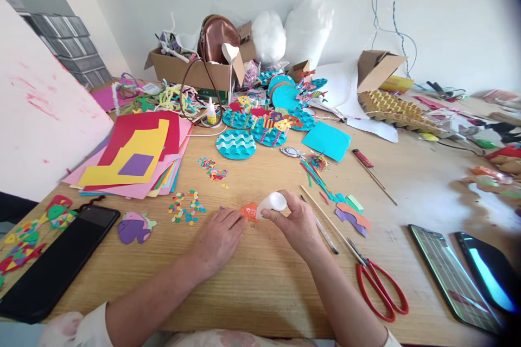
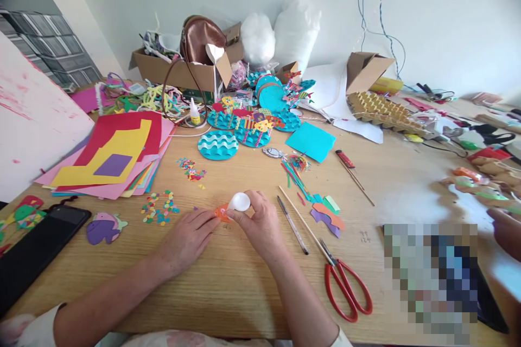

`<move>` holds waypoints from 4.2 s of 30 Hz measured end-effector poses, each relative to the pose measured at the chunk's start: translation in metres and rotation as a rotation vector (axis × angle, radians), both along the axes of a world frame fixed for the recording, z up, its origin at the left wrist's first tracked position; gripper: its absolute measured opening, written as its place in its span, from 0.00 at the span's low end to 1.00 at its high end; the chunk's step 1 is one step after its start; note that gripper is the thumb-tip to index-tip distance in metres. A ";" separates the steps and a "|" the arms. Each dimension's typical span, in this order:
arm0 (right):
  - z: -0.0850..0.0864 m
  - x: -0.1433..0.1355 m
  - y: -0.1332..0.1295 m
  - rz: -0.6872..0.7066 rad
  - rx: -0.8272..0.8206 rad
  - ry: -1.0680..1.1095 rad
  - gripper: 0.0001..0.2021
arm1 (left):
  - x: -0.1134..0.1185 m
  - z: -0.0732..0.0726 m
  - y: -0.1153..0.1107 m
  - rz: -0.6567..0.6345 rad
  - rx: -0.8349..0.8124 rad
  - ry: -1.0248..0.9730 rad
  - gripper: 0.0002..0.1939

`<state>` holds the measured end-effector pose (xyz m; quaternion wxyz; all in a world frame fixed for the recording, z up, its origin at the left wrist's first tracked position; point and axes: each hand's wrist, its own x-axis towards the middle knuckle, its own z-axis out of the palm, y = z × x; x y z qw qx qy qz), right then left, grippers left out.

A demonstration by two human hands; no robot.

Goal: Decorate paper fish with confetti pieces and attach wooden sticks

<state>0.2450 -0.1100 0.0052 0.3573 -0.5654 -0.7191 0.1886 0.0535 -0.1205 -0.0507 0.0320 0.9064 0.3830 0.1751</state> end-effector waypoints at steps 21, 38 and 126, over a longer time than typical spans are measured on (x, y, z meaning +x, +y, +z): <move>-0.009 -0.008 0.017 -0.081 -0.040 0.096 0.10 | 0.001 0.004 0.001 -0.007 -0.011 -0.010 0.13; -0.008 -0.004 0.012 -0.059 0.024 -0.002 0.10 | 0.001 0.002 0.001 -0.003 -0.016 -0.013 0.11; -0.014 0.126 0.231 -0.493 -0.234 -0.399 0.15 | -0.005 -0.014 0.031 -0.131 0.050 -0.405 0.15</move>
